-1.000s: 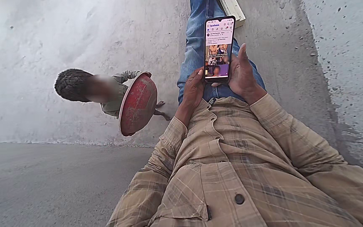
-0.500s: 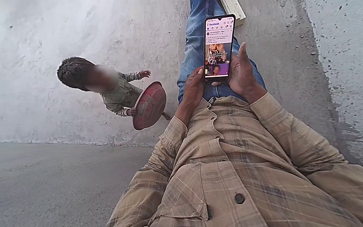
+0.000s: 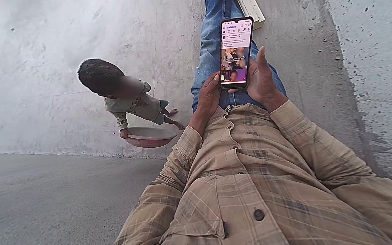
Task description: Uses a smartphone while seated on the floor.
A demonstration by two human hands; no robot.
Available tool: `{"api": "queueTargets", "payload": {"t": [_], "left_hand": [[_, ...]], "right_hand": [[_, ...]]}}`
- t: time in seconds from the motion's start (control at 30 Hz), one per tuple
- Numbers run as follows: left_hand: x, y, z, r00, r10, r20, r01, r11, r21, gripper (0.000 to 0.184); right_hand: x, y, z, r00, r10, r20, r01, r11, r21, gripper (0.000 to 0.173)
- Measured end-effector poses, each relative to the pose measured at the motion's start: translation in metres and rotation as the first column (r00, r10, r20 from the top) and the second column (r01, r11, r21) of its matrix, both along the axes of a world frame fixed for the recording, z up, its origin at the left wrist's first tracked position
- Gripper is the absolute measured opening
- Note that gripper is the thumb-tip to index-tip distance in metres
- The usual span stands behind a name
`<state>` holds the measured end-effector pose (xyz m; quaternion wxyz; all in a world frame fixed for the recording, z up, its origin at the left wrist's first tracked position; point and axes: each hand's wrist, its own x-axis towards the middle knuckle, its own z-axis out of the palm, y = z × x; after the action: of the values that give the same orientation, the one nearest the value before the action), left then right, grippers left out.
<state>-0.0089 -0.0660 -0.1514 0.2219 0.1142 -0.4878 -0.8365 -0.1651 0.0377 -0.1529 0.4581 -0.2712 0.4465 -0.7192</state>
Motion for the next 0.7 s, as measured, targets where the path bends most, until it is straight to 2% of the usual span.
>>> {"api": "queueTargets", "payload": {"t": [0.03, 0.07, 0.17, 0.7], "left_hand": [[-0.003, -0.007, -0.029, 0.997, -0.013, -0.074, 0.009, 0.999, -0.042, 0.037], [-0.006, -0.008, -0.039, 0.998, 0.009, -0.063, -0.009, 1.000, -0.001, 0.035], [-0.007, -0.006, -0.037, 0.999, 0.035, 0.000, -0.035, 0.997, 0.061, 0.032], [-0.005, -0.007, -0.038, 0.999, 0.027, -0.018, -0.026, 0.998, 0.059, 0.033]], "right_hand": [[0.000, 0.000, 0.000, 1.000, -0.001, -0.006, 0.001, 1.000, -0.001, 0.076], [0.000, -0.001, -0.001, 1.000, -0.002, -0.011, 0.002, 1.000, -0.003, 0.077], [0.000, -0.001, -0.001, 1.000, -0.010, -0.008, 0.010, 1.000, -0.001, 0.077], [0.001, 0.000, 0.001, 1.000, -0.007, -0.006, 0.007, 1.000, -0.003, 0.076]]}}
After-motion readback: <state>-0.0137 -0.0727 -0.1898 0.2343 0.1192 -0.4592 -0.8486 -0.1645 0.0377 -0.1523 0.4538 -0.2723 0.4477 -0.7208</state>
